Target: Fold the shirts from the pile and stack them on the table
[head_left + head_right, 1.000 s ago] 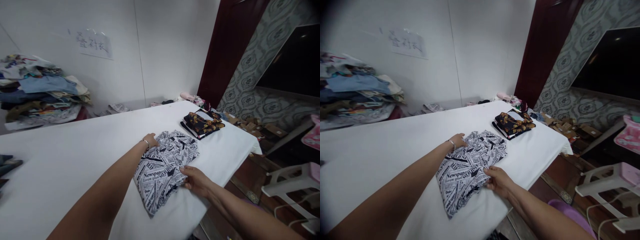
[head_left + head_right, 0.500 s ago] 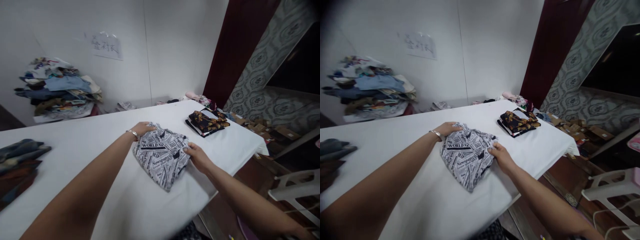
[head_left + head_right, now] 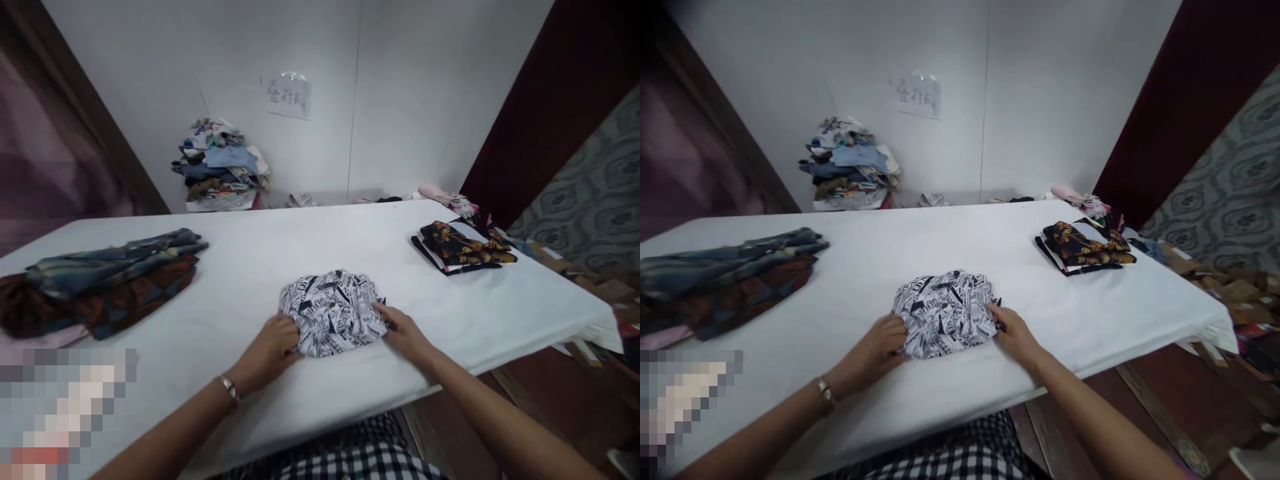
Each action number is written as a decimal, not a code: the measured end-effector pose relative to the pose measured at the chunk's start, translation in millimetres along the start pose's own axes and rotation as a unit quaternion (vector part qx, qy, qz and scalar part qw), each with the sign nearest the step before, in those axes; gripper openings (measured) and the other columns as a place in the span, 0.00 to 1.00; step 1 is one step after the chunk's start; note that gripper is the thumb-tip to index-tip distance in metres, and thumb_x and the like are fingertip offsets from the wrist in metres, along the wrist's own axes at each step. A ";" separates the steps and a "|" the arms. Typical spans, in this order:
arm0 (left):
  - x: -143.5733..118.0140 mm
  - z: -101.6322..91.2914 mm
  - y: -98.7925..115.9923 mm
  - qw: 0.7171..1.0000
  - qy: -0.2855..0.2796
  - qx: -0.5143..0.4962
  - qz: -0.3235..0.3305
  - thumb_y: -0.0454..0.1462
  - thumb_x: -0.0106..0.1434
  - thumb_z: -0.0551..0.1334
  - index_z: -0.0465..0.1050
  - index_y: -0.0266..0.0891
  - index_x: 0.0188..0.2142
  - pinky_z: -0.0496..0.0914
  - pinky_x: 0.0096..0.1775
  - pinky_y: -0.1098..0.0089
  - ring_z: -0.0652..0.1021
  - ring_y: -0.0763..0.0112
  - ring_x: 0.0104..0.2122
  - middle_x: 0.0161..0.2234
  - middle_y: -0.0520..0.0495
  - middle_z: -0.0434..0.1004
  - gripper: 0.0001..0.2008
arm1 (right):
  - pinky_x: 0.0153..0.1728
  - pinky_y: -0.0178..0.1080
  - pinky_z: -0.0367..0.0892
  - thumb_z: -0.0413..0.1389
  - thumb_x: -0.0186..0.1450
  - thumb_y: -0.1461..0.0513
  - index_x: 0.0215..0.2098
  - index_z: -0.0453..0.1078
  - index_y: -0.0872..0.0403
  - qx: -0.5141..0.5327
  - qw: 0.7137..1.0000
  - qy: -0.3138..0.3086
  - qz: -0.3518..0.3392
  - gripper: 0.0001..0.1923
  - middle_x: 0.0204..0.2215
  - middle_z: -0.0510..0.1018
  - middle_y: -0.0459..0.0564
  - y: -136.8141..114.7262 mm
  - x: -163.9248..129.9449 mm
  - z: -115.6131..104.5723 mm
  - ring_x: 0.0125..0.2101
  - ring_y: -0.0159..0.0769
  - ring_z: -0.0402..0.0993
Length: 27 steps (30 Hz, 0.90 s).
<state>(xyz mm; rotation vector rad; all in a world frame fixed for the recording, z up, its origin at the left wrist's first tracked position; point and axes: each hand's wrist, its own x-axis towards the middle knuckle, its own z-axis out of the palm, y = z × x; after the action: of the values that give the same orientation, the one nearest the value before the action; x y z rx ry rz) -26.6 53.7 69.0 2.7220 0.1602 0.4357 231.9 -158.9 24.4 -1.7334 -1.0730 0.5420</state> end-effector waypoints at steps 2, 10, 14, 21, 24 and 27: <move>-18.9 19.3 4.7 0.999 0.006 0.000 -0.034 0.39 0.62 0.59 0.67 0.42 0.24 0.68 0.39 0.62 0.72 0.66 0.34 0.30 0.50 0.73 0.10 | 0.52 0.48 0.62 0.54 0.53 0.66 0.56 0.68 0.51 -0.030 1.000 -0.006 -0.005 0.30 0.44 0.77 0.51 7.4 -12.6 6.4 0.46 0.43 0.70; -24.2 6.7 15.0 0.971 0.097 -0.048 -0.215 0.50 0.64 0.54 0.68 0.41 0.28 0.66 0.33 0.68 0.72 0.69 0.28 0.28 0.52 0.73 0.17 | 0.53 0.47 0.62 0.56 0.56 0.61 0.62 0.60 0.51 0.046 0.998 -0.014 0.045 0.34 0.48 0.76 0.51 -20.3 -9.4 -10.1 0.49 0.42 0.70; -3.9 -2.8 0.5 0.926 0.149 -0.064 -0.340 0.53 0.63 0.51 0.71 0.41 0.36 0.68 0.37 0.67 0.76 0.66 0.34 0.36 0.47 0.77 0.20 | 0.52 0.46 0.63 0.56 0.59 0.51 0.58 0.65 0.52 -0.029 0.993 0.084 0.075 0.30 0.48 0.76 0.54 -25.0 18.6 -5.9 0.48 0.43 0.71; 56.4 12.2 -23.2 0.928 0.077 -0.015 -0.365 0.48 0.59 0.58 0.73 0.37 0.41 0.67 0.41 0.64 0.76 0.56 0.43 0.43 0.38 0.78 0.18 | 0.54 0.44 0.62 0.55 0.59 0.63 0.53 0.71 0.51 -0.237 0.970 0.042 0.031 0.23 0.50 0.76 0.52 -25.4 62.6 23.7 0.52 0.44 0.70; 65.9 19.7 -22.8 0.940 0.088 -0.009 -0.329 0.43 0.61 0.56 0.73 0.39 0.38 0.65 0.45 0.66 0.75 0.60 0.45 0.43 0.42 0.77 0.12 | 0.55 0.43 0.60 0.51 0.61 0.66 0.51 0.72 0.51 -0.267 0.962 0.062 0.000 0.21 0.49 0.76 0.51 -22.3 59.8 26.7 0.52 0.43 0.69; 64.2 23.0 -25.5 0.945 0.089 -0.015 -0.314 0.45 0.61 0.57 0.73 0.41 0.38 0.65 0.45 0.68 0.75 0.62 0.44 0.42 0.44 0.77 0.12 | 0.53 0.42 0.61 0.50 0.62 0.66 0.50 0.72 0.51 -0.302 0.951 0.073 -0.003 0.20 0.48 0.77 0.52 -14.1 53.0 25.0 0.50 0.42 0.70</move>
<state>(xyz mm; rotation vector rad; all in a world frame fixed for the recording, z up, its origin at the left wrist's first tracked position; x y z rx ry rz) 40.2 80.0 56.9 2.4136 1.0196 0.4784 234.1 -99.3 33.0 -2.2538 -1.2137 0.0666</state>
